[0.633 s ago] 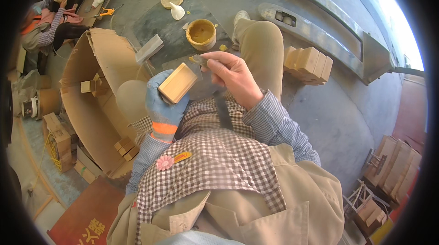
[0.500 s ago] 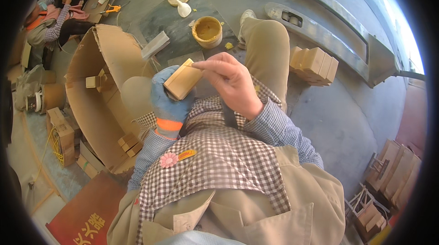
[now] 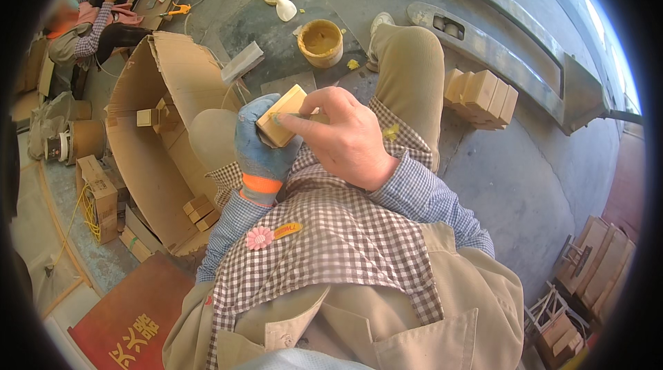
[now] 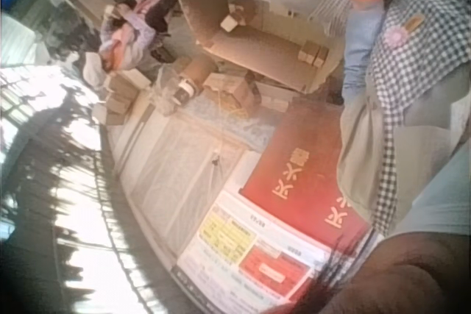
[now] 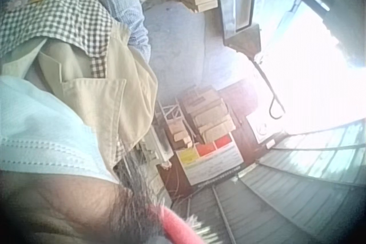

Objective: The person sits on the floor and assembles small wooden boxes by applying glue to the edges and pressing the pieces together. They repeatedly pick up unfinished boxes, apply glue, and place the completed units into a large cardboard box.

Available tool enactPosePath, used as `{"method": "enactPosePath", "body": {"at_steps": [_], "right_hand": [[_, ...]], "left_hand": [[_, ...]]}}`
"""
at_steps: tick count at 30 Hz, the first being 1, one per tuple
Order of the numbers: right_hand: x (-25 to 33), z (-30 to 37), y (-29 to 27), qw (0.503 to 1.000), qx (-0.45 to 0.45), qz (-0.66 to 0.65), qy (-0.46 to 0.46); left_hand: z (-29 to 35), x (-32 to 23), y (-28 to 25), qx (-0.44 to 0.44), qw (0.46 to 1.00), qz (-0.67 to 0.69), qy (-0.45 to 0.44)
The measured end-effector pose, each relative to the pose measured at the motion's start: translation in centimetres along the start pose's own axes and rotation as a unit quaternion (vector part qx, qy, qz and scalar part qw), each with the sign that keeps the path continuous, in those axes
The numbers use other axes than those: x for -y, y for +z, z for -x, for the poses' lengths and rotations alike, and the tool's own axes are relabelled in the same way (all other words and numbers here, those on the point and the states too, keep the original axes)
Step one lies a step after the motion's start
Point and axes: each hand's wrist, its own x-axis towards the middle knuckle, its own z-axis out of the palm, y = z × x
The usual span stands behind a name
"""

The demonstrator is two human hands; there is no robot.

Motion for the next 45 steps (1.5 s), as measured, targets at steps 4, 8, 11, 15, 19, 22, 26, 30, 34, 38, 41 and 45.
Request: {"method": "enactPosePath", "body": {"at_steps": [4, 8, 11, 15, 19, 22, 26, 30, 34, 38, 41, 45], "right_hand": [[0.2, -0.1, 0.1, 1.0, 0.003, 0.003, -0.002], [0.3, -0.1, 0.0, 1.0, 0.005, 0.025, 0.004], [0.2, -0.1, 0.0, 0.999, 0.0, 0.034, 0.01], [0.1, 0.0, 0.1, 0.999, -0.001, 0.038, 0.023], [-0.1, 0.4, 0.3, 0.998, -0.012, 0.035, 0.047], [-0.2, 0.7, 0.7, 0.995, -0.033, -0.054, 0.083], [0.0, 1.2, 1.6, 0.985, -0.046, -0.121, 0.111], [0.2, 1.4, 2.1, 0.985, -0.043, -0.128, 0.108], [0.4, 1.4, 2.3, 0.989, -0.042, -0.118, 0.084], [0.5, 1.3, 2.3, 0.988, -0.041, -0.122, 0.084], [0.6, 1.4, 2.4, 0.986, -0.055, -0.131, 0.092], [0.6, 1.5, 2.6, 0.979, -0.073, -0.139, 0.133]], "left_hand": [[0.0, 0.0, -0.1, 0.003, 1.0, -0.002, 0.007], [0.0, 0.0, -0.1, 0.007, 1.0, -0.008, 0.01], [0.2, 0.2, 0.0, 0.009, 1.0, -0.002, -0.003], [0.4, 0.4, 0.1, 0.024, 1.0, -0.007, 0.001], [0.5, 0.4, -0.1, 0.026, 0.999, -0.021, 0.0], [0.4, 0.2, -0.2, 0.022, 0.999, -0.033, -0.001], [0.4, 0.2, -0.1, 0.016, 0.999, -0.032, -0.001], [0.5, 0.4, 0.2, 0.008, 1.0, -0.028, -0.005], [0.7, 0.5, 0.4, 0.001, 1.0, -0.009, -0.019], [0.6, 0.4, 0.5, -0.017, 1.0, 0.005, -0.025], [0.5, 0.2, 0.4, -0.018, 1.0, -0.005, -0.013], [0.4, 0.1, 0.2, -0.011, 1.0, -0.026, -0.01]]}}
